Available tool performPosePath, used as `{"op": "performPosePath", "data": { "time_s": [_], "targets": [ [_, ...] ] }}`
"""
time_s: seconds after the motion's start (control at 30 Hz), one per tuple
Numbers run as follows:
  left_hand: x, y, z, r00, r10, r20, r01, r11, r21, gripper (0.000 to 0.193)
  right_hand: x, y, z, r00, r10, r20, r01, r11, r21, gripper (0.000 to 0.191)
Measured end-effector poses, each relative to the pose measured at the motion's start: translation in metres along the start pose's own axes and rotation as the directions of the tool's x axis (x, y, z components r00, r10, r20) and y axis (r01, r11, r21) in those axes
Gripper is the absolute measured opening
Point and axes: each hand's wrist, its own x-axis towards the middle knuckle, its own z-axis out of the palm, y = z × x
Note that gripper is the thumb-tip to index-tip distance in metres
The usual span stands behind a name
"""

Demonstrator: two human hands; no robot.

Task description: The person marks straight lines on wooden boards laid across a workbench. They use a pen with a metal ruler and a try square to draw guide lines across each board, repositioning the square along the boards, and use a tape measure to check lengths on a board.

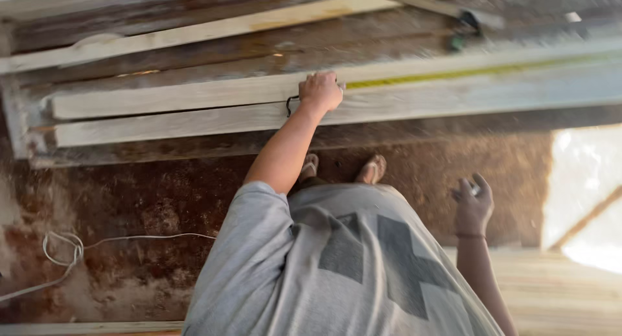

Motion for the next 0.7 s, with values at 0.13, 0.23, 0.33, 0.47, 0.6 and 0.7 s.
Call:
{"op": "performPosePath", "data": {
  "time_s": [0.13, 0.23, 0.33, 0.47, 0.6, 0.7],
  "targets": [
    [-0.041, -0.144, -0.032, 0.992, -0.045, -0.119, 0.045, 0.999, -0.003, 0.032, -0.029, 0.009, 0.041, 0.998, -0.017, 0.063, 0.024, 0.993, -0.119, 0.047],
    [-0.066, -0.263, -0.065, 0.984, -0.178, -0.03, 0.177, 0.984, -0.013, 0.023, -0.05, 0.018, 0.087, 0.994, -0.008, 0.107, 0.013, 0.999, -0.045, 0.049],
    [-0.076, -0.341, -0.077, 0.954, -0.255, -0.16, 0.27, 0.959, 0.083, 0.032, -0.075, 0.028, 0.136, 0.98, 0.004, 0.197, 0.013, 0.996, -0.088, 0.05],
    [-0.07, -0.376, -0.073, 0.946, -0.29, -0.145, 0.305, 0.949, 0.087, 0.037, -0.103, 0.036, 0.185, 0.957, -0.032, 0.288, 0.063, 0.993, -0.101, 0.051],
    [-0.058, -0.381, -0.069, 0.941, -0.332, -0.068, 0.336, 0.939, 0.072, 0.036, -0.12, 0.04, 0.199, 0.956, -0.043, 0.291, 0.093, 0.983, -0.161, 0.051],
    [-0.053, -0.383, -0.07, 0.941, -0.335, -0.042, 0.338, 0.937, 0.089, 0.039, -0.125, 0.046, 0.196, 0.966, -0.033, 0.256, 0.075, 0.985, -0.155, 0.051]
  ]
}}
